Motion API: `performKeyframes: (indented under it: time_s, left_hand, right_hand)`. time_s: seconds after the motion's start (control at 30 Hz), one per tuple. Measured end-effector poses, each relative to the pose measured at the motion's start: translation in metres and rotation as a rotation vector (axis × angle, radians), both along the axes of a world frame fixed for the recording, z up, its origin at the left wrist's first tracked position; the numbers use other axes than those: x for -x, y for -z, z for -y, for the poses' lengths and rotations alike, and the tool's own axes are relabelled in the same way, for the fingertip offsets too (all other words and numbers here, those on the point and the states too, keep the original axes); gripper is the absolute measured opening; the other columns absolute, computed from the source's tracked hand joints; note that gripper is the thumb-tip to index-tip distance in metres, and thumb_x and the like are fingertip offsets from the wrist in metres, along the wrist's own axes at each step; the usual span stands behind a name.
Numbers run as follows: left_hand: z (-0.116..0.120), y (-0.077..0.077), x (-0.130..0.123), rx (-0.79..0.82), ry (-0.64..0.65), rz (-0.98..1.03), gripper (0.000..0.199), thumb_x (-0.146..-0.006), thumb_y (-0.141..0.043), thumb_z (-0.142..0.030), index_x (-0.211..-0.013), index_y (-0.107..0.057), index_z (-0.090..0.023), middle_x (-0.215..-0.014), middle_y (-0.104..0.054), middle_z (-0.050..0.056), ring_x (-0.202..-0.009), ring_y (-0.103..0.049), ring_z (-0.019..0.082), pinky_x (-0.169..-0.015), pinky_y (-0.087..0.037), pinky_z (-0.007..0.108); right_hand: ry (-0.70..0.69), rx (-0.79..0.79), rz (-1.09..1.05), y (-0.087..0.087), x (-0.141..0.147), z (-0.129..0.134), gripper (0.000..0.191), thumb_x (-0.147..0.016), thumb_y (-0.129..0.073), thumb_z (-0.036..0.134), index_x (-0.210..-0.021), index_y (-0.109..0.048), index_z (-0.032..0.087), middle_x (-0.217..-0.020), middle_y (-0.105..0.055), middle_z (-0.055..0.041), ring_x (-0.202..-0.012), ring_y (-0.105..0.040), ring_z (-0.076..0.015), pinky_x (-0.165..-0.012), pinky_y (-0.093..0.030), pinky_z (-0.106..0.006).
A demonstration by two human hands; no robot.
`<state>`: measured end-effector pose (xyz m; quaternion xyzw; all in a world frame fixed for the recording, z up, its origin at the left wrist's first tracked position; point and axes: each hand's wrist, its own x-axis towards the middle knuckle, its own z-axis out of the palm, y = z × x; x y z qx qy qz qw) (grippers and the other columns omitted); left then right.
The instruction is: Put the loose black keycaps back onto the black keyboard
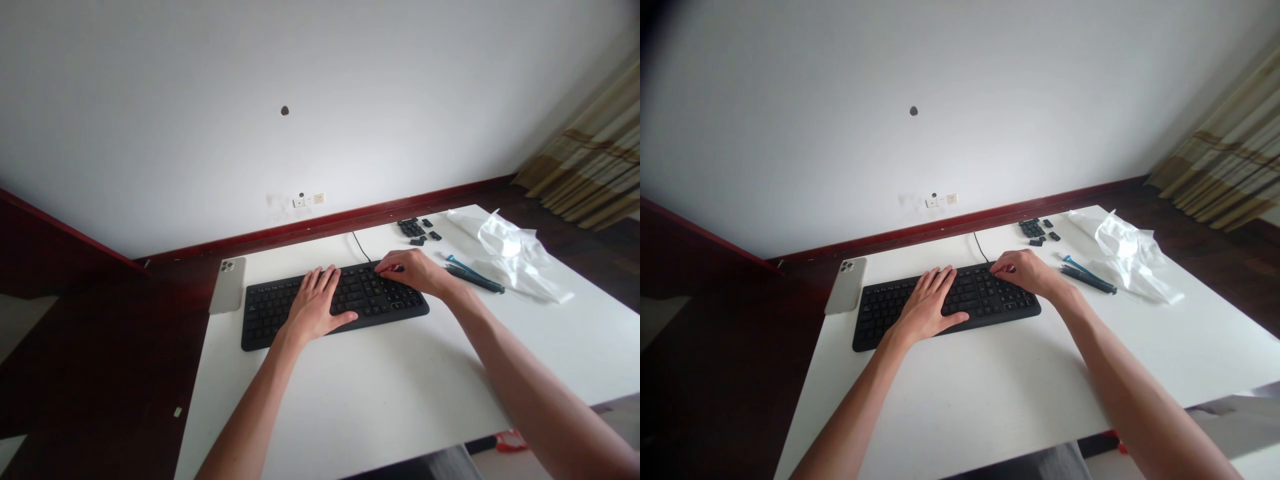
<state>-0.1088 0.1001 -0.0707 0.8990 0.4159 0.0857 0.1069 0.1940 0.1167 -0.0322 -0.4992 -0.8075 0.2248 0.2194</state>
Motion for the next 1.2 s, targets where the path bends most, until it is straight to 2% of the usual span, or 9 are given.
performKeyframes:
  time_s: [0.57, 0.77, 0.93, 1.2]
  left_hand:
    - [0.0, -0.004, -0.001, 0.021, -0.006, -0.009, 0.1, -0.088, -0.038, -0.084, -0.164, -0.021, -0.021, -0.171, -0.019, 0.007, -0.157, -0.017, 0.035, -0.128, -0.017, 0.053]
    - [0.001, -0.005, -0.001, 0.026, -0.008, -0.016, 0.1, -0.089, -0.035, -0.084, -0.164, -0.021, -0.019, -0.171, -0.018, 0.007, -0.157, -0.016, 0.035, -0.129, -0.016, 0.052]
    - [0.001, -0.005, -0.001, 0.022, -0.006, -0.006, 0.099, -0.089, -0.037, -0.084, -0.164, -0.021, -0.02, -0.171, -0.019, 0.007, -0.157, -0.017, 0.036, -0.128, -0.017, 0.053]
    - [0.001, -0.005, -0.002, 0.015, -0.009, -0.016, 0.1, -0.089, -0.039, -0.083, -0.163, -0.024, -0.017, -0.171, -0.02, 0.008, -0.156, -0.018, 0.036, -0.129, -0.017, 0.053]
  right_hand:
    - [0.035, -0.012, 0.011, 0.003, 0.0, 0.0, 0.02, -0.089, -0.064, 0.031, -0.102, -0.079, 0.026, -0.093, -0.079, -0.0013, -0.082, -0.073, -0.0212, -0.08, -0.059, -0.034]
    - [0.115, -0.095, 0.028, 0.01, 0.012, 0.0, 0.023, -0.094, -0.058, 0.031, -0.104, -0.079, 0.028, -0.1, -0.079, -0.0017, -0.089, -0.073, -0.0226, -0.086, -0.057, -0.036]
    - [0.089, -0.162, 0.042, 0.016, 0.019, -0.001, 0.025, -0.096, -0.056, 0.03, -0.105, -0.079, 0.028, -0.103, -0.078, -0.0028, -0.094, -0.072, -0.023, -0.09, -0.055, -0.036]
    - [0.064, -0.216, 0.098, 0.015, 0.026, 0.001, 0.025, -0.098, -0.053, 0.025, -0.103, -0.078, 0.022, -0.101, -0.078, -0.0057, -0.093, -0.071, -0.0227, -0.09, -0.055, -0.037]
